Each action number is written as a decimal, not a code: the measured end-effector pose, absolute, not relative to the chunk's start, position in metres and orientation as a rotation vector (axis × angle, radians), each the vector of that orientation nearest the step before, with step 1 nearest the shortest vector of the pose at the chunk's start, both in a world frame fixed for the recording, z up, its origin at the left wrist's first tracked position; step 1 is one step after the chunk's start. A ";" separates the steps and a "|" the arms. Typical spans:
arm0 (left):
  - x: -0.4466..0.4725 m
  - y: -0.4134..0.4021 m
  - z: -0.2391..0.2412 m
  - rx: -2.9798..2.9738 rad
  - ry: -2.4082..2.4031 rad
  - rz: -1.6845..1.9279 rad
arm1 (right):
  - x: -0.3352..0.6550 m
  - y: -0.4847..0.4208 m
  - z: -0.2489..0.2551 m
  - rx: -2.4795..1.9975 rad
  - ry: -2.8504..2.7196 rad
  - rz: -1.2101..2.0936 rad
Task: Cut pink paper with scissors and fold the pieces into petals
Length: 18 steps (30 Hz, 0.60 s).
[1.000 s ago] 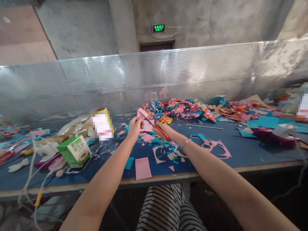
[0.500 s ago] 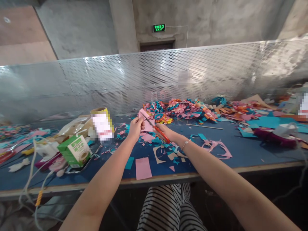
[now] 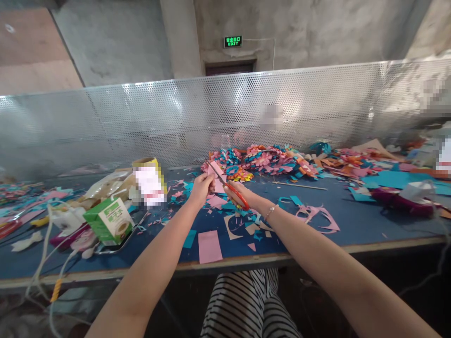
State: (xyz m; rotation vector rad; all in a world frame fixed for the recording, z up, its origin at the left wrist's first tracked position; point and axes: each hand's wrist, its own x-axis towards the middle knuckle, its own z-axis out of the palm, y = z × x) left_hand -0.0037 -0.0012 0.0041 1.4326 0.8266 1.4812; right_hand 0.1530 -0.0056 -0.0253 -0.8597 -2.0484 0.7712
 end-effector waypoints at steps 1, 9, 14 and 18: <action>-0.004 -0.001 0.004 1.427 0.818 1.480 | 0.153 -0.005 -0.026 -0.854 -2.048 0.741; -0.006 0.001 0.004 1.395 0.764 1.466 | 0.149 0.009 -0.036 -0.937 -2.034 0.662; -0.007 0.001 0.005 1.318 0.745 1.438 | 0.147 0.012 -0.038 -0.946 -2.007 0.676; -0.008 0.003 0.005 1.270 0.721 1.438 | 0.145 0.013 -0.041 -0.949 -1.966 0.776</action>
